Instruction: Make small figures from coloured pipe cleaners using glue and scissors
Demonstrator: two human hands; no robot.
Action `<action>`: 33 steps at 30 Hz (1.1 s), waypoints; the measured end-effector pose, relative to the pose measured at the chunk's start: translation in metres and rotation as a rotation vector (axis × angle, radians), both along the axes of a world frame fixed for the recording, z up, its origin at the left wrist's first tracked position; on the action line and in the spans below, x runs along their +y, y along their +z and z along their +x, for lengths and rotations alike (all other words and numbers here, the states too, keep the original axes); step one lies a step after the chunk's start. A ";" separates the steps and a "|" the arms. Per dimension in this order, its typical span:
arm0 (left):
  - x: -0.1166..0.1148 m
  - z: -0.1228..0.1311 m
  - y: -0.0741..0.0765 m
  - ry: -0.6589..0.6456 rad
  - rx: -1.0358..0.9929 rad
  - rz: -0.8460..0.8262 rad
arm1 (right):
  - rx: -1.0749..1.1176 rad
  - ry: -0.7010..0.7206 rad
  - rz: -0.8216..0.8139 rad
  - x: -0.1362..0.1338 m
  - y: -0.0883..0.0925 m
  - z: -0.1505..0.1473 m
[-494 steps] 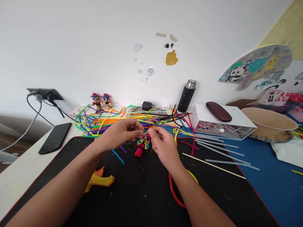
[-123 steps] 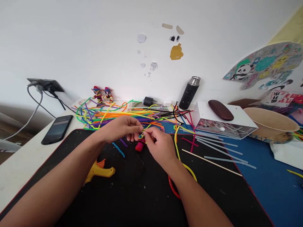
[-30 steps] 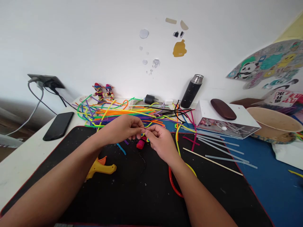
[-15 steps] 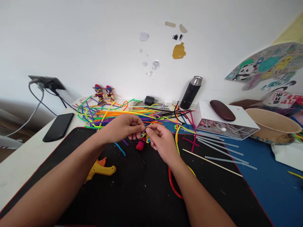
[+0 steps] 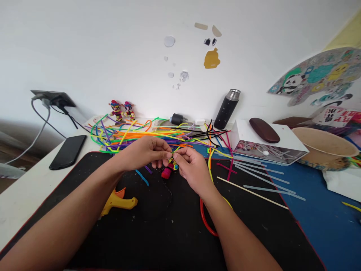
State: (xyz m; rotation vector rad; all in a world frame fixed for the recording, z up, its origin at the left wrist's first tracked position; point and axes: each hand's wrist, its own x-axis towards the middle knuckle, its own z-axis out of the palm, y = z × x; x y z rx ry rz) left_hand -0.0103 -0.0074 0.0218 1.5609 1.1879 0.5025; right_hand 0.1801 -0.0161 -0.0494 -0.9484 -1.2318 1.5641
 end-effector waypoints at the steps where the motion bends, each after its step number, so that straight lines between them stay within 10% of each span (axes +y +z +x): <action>1: 0.000 0.000 0.000 -0.001 0.006 0.004 | -0.005 0.002 0.000 0.000 0.000 0.000; 15: 0.001 -0.001 0.003 0.060 -0.012 0.007 | -0.041 -0.010 0.064 -0.001 0.008 0.003; 24: 0.004 -0.005 0.001 0.079 -0.105 -0.084 | -0.541 -0.161 0.547 -0.010 0.001 0.001; 33: 0.003 -0.007 0.000 0.035 -0.110 -0.130 | -0.613 -0.190 0.621 -0.011 0.002 0.003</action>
